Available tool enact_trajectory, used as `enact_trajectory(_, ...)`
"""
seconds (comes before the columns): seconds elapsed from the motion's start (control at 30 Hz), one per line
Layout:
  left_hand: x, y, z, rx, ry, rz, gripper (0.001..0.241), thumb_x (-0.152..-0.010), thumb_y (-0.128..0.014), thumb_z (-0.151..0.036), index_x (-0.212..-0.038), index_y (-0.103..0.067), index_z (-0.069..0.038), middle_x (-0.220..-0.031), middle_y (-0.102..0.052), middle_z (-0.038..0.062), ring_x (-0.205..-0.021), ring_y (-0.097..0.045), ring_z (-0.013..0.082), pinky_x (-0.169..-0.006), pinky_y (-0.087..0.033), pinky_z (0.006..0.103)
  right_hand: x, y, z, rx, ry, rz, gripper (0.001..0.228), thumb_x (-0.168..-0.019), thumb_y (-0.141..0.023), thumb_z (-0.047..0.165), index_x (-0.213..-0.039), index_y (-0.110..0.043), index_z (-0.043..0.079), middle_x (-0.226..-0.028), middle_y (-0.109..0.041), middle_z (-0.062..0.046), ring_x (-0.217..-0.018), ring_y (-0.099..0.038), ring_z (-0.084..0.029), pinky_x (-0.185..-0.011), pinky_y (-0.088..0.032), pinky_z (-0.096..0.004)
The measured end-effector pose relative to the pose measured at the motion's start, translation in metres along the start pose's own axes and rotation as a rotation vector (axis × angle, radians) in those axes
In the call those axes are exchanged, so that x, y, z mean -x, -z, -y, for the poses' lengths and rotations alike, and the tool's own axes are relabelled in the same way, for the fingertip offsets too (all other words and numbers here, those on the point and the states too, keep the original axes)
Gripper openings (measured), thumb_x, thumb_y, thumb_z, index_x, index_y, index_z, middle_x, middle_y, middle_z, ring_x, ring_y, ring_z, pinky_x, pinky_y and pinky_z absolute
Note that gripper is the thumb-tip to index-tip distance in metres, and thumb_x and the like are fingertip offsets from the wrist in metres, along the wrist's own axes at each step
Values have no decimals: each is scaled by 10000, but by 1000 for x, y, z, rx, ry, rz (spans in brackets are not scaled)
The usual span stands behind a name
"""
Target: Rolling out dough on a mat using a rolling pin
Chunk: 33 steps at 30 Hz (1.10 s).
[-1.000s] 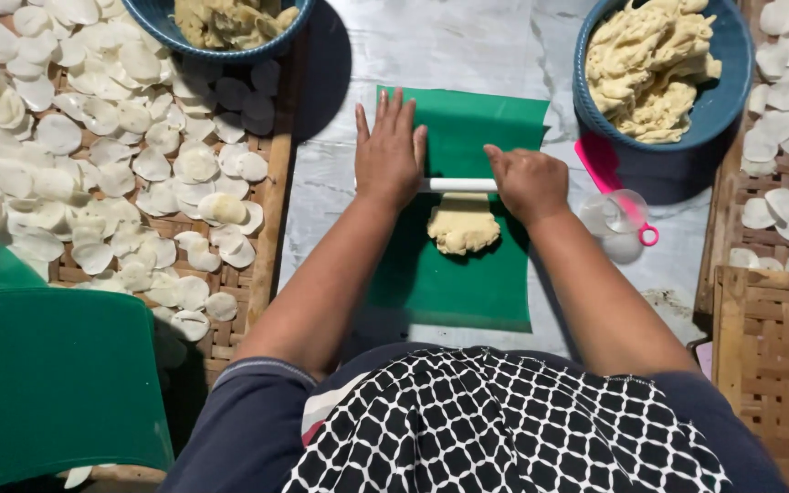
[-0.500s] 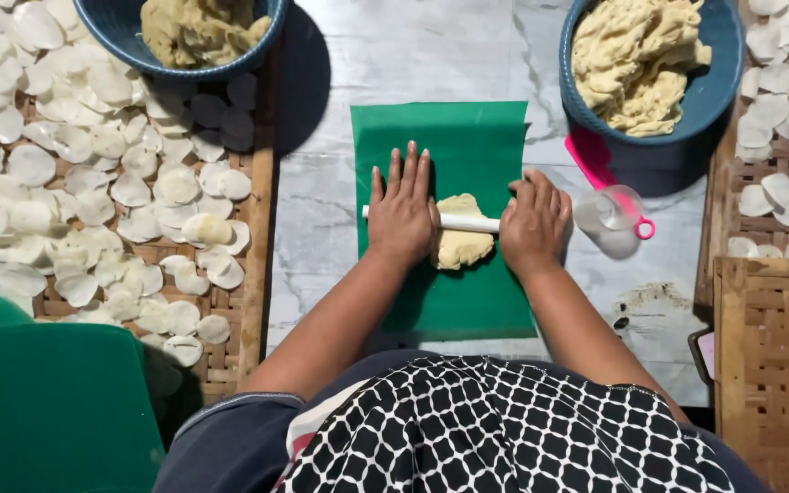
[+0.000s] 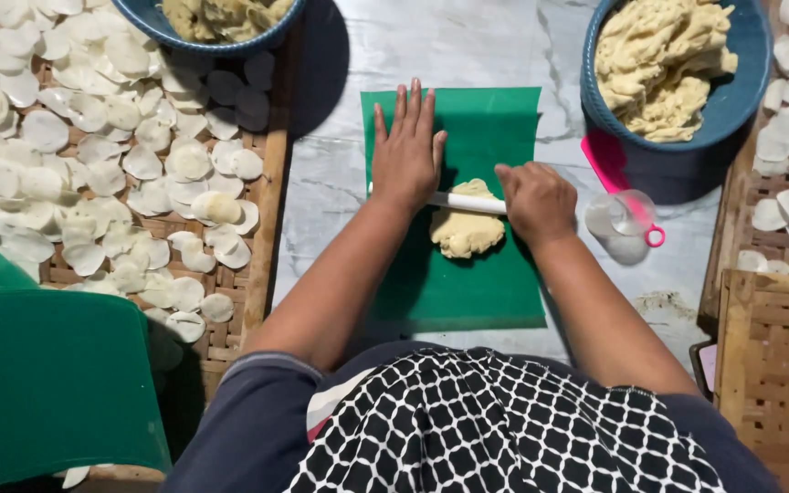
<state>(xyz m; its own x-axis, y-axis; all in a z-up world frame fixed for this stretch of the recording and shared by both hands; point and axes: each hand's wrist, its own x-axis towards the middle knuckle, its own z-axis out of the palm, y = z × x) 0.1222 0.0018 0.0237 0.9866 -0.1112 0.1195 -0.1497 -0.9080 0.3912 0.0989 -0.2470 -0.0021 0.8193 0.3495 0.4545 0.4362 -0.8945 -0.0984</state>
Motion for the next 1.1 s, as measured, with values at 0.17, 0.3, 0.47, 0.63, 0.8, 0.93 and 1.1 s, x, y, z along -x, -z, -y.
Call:
enact_trajectory(0.17, 91, 10, -25, 19, -225, -341, 414, -990, -620, -322, -1343, -624, -106, -1446, -533, 155, -1386, -487, 354, -1172, -318, 554, 18, 35, 5, -297, 207, 346, 362, -1012, -593, 452, -1099, -591, 101, -952, -570, -121, -941, -625, -378, -782, -504, -491)
enact_trajectory(0.3, 147, 6, -52, 66, -291, -446, 299, -1000, -668, -316, -1278, -687, -206, -1395, -615, 81, -1307, -608, 309, -1127, -475, 475, 26, 36, -3, -252, 346, 340, 314, -1037, -572, 364, -1167, -570, 79, -933, -539, -121, -926, -621, -380, -779, -518, -476)
enact_trajectory(0.47, 139, 29, -23, 24, -162, -461, 450, -1033, -554, -325, -1460, -586, -187, -1568, -491, 122, -1480, -442, 337, -1231, -303, 517, 35, 49, 4, -206, 508, 244, 197, -999, -617, 317, -1112, -602, 156, -982, -558, -70, -883, -607, -311, -730, -500, -414)
enact_trajectory(0.63, 150, -18, -10, -142, -67, -399, 487, -1029, -503, -292, -1468, -566, -91, -1602, -458, 166, -1503, -408, 339, -1228, -288, 503, 26, 36, 6, -282, 510, 235, 187, -974, -657, 364, -959, -629, 180, -1048, -561, -62, -942, -622, -310, -757, -502, -424)
enact_trajectory(0.8, 169, -22, -19, -176, 41, -363, 574, -969, -519, -241, -1494, -522, -8, -1621, -412, 217, -1496, -396, 404, -1203, -330, 503, 24, 51, 35, -265, 429, 298, 419, -1061, -486, 457, -1305, -592, 133, -1626, -406, -208, -1508, -401, -374, -1140, -301, -691)
enact_trajectory(0.93, 141, -11, -13, -124, 161, -151, 668, -963, -491, -274, -1584, -395, -46, -1684, -299, 189, -1548, -270, 428, -1239, -246, 567, -6, 49, 48, -258, 193, 468, 620, -1085, -402, 445, -1591, -359, 90, -1697, -173, -282, -1549, -224, -456, -1119, -214, -771)
enact_trajectory(1.1, 94, 10, -1, -113, 243, -17, 680, -1037, -433, -285, -1670, -224, -147, -1741, -171, 132, -1610, -102, 358, -1276, -44, 616, -12, 14, 35, -162, 0, 170, 480, -1134, -416, 536, -1276, -528, 91, -1476, -407, -168, -1366, -461, -384, -1085, -301, -636)
